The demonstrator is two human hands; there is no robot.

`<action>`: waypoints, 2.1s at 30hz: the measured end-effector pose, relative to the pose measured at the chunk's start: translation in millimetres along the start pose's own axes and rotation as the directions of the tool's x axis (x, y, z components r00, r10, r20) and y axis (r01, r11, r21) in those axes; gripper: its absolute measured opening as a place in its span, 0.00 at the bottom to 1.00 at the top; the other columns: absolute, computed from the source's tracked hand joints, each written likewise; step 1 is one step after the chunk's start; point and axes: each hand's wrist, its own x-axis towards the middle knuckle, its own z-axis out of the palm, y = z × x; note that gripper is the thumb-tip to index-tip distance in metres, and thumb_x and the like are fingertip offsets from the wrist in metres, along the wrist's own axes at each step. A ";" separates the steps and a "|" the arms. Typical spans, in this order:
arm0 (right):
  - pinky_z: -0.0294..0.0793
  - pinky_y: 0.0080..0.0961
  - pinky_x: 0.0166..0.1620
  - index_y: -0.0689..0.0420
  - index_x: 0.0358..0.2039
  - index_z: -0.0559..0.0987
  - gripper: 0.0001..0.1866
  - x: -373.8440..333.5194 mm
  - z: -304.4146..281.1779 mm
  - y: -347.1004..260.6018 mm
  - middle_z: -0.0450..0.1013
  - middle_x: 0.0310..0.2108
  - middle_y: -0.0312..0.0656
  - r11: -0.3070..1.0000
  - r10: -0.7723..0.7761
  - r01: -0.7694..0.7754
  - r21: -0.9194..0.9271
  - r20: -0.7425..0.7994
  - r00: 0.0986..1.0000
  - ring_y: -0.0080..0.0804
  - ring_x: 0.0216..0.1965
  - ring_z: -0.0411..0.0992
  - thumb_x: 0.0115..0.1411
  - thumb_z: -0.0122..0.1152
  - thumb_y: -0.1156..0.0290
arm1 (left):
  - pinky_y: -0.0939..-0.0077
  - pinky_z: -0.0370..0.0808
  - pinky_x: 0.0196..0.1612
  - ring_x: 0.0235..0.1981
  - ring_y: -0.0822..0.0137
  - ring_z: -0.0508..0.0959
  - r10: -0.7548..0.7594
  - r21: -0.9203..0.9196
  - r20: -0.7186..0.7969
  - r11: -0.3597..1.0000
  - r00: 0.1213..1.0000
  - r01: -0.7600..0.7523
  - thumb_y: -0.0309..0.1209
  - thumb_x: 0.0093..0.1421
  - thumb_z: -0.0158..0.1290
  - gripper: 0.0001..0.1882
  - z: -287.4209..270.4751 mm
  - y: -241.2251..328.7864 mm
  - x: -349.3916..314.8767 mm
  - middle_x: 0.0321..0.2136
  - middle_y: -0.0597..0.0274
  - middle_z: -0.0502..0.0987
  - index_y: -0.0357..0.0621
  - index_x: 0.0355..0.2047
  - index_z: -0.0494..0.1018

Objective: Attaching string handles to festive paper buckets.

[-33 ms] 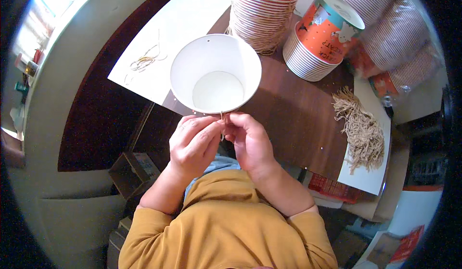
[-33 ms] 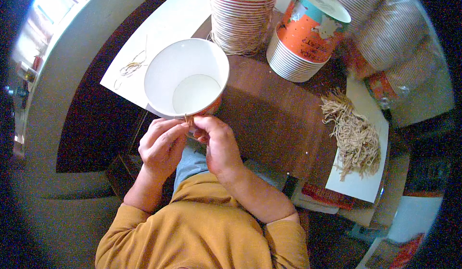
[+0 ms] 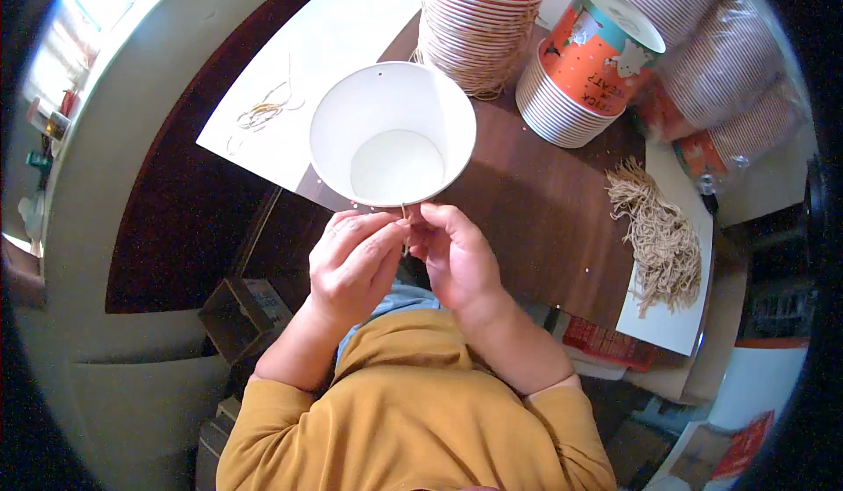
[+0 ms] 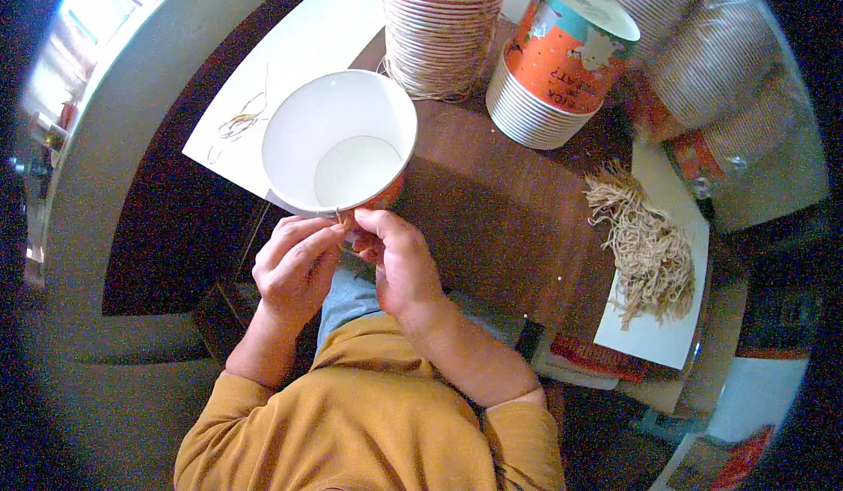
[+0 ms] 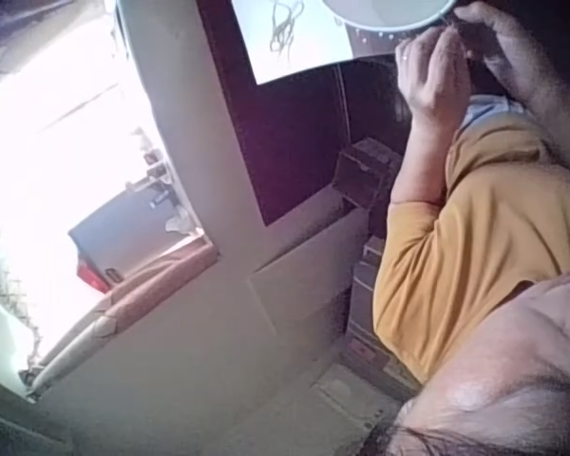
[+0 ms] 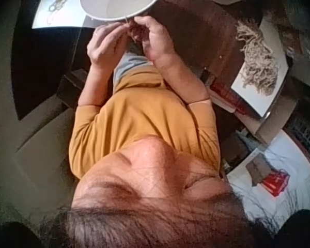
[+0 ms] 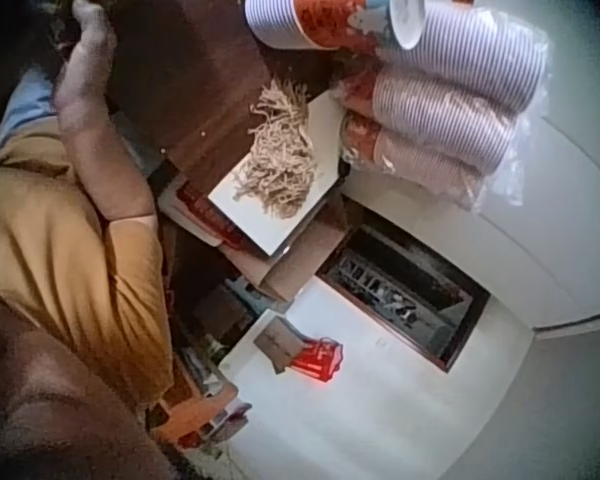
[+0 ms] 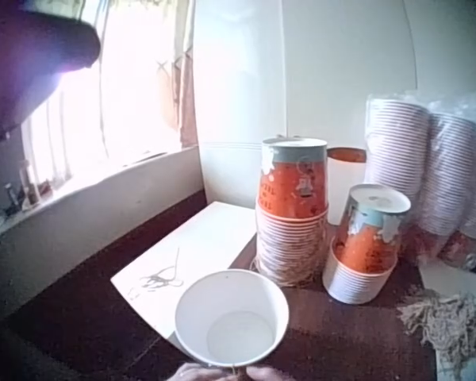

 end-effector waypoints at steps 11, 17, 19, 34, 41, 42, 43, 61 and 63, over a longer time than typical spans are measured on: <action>0.68 0.20 0.37 0.56 0.32 0.80 0.07 0.7 -4.1 -13.7 0.75 0.29 0.33 0.997 -0.041 0.047 -0.068 0.085 0.996 0.20 0.28 0.67 0.57 0.57 0.68 | 0.74 0.77 0.32 0.28 0.61 0.80 -0.176 -0.193 0.017 0.965 0.984 0.176 0.13 0.46 0.58 0.10 -7.8 -3.9 -5.0 0.28 0.54 0.79 0.36 0.30 0.77; 0.67 0.16 0.43 0.58 0.39 0.80 0.11 1.1 -0.5 -9.2 0.77 0.36 0.33 0.972 0.039 0.010 -0.234 0.204 0.978 0.17 0.36 0.70 0.58 0.60 0.67 | 0.76 0.77 0.32 0.28 0.62 0.80 -0.242 -0.249 0.039 0.937 0.969 0.244 0.14 0.46 0.58 0.10 -7.7 -2.0 -5.0 0.28 0.55 0.79 0.37 0.30 0.77; 0.66 0.15 0.42 0.56 0.40 0.81 0.11 6.8 -5.2 -4.3 0.76 0.36 0.32 0.986 -0.018 0.053 -0.157 0.219 0.976 0.16 0.35 0.69 0.58 0.60 0.67 | 0.77 0.77 0.32 0.29 0.63 0.80 -0.260 -0.221 0.036 0.939 0.965 0.262 0.14 0.47 0.58 0.10 -8.8 -0.8 -4.0 0.28 0.55 0.79 0.37 0.30 0.77; 0.70 0.24 0.38 0.63 0.35 0.76 0.10 2.7 -0.3 -25.3 0.75 0.29 0.37 0.406 -0.399 0.444 -0.799 0.282 0.872 0.24 0.31 0.70 0.62 0.57 0.68 | 0.77 0.76 0.32 0.28 0.64 0.79 -0.383 -0.173 0.091 0.903 0.919 0.394 0.15 0.50 0.55 0.06 -12.4 1.2 -2.4 0.26 0.57 0.78 0.38 0.29 0.75; 0.68 0.43 0.35 0.59 0.28 0.75 0.07 6.4 -0.4 -27.5 0.71 0.28 0.47 -0.119 -0.603 0.504 -0.855 0.465 0.648 0.50 0.31 0.70 0.53 0.62 0.70 | 0.78 0.75 0.33 0.28 0.68 0.78 -0.396 -0.321 0.125 0.851 0.910 0.415 0.16 0.53 0.54 0.04 -5.6 -3.3 -2.1 0.26 0.57 0.78 0.36 0.28 0.76; 0.67 0.41 0.35 0.58 0.28 0.75 0.07 4.7 0.5 -29.2 0.71 0.28 0.46 -0.054 -0.578 0.505 -0.861 0.440 0.687 0.48 0.31 0.70 0.53 0.62 0.70 | 0.77 0.75 0.33 0.28 0.67 0.78 -0.373 -0.389 0.080 0.842 0.924 0.373 0.16 0.54 0.54 0.04 -5.2 -4.8 -2.6 0.27 0.55 0.78 0.35 0.30 0.76; 0.67 0.39 0.36 0.57 0.29 0.75 0.07 -0.6 2.3 -31.5 0.71 0.29 0.44 -0.097 -0.587 0.509 -0.856 0.461 0.665 0.46 0.32 0.70 0.52 0.63 0.70 | 0.77 0.75 0.34 0.30 0.64 0.79 -0.365 -0.372 0.069 0.854 0.928 0.363 0.15 0.51 0.57 0.07 -7.4 -6.5 -2.4 0.28 0.56 0.79 0.36 0.31 0.76; 0.62 0.35 0.44 0.49 0.32 0.80 0.13 -6.2 11.4 -48.0 0.75 0.37 0.32 -0.559 -0.414 0.707 -0.433 0.885 0.214 0.31 0.38 0.71 0.42 0.67 0.72 | 0.74 0.78 0.32 0.28 0.65 0.79 -0.492 -0.888 0.391 0.020 0.778 0.459 0.25 0.61 0.52 0.06 -36.3 6.7 -21.3 0.38 0.47 0.76 0.33 0.35 0.72; 0.62 0.34 0.44 0.49 0.30 0.81 0.12 -7.5 4.9 -56.7 0.75 0.35 0.31 -0.574 -0.413 0.680 -0.456 0.879 0.240 0.31 0.38 0.71 0.41 0.68 0.72 | 0.75 0.78 0.31 0.26 0.66 0.79 -0.421 -0.882 0.274 0.250 0.865 0.400 0.24 0.60 0.54 0.05 -40.8 9.4 -12.6 0.36 0.47 0.77 0.32 0.31 0.73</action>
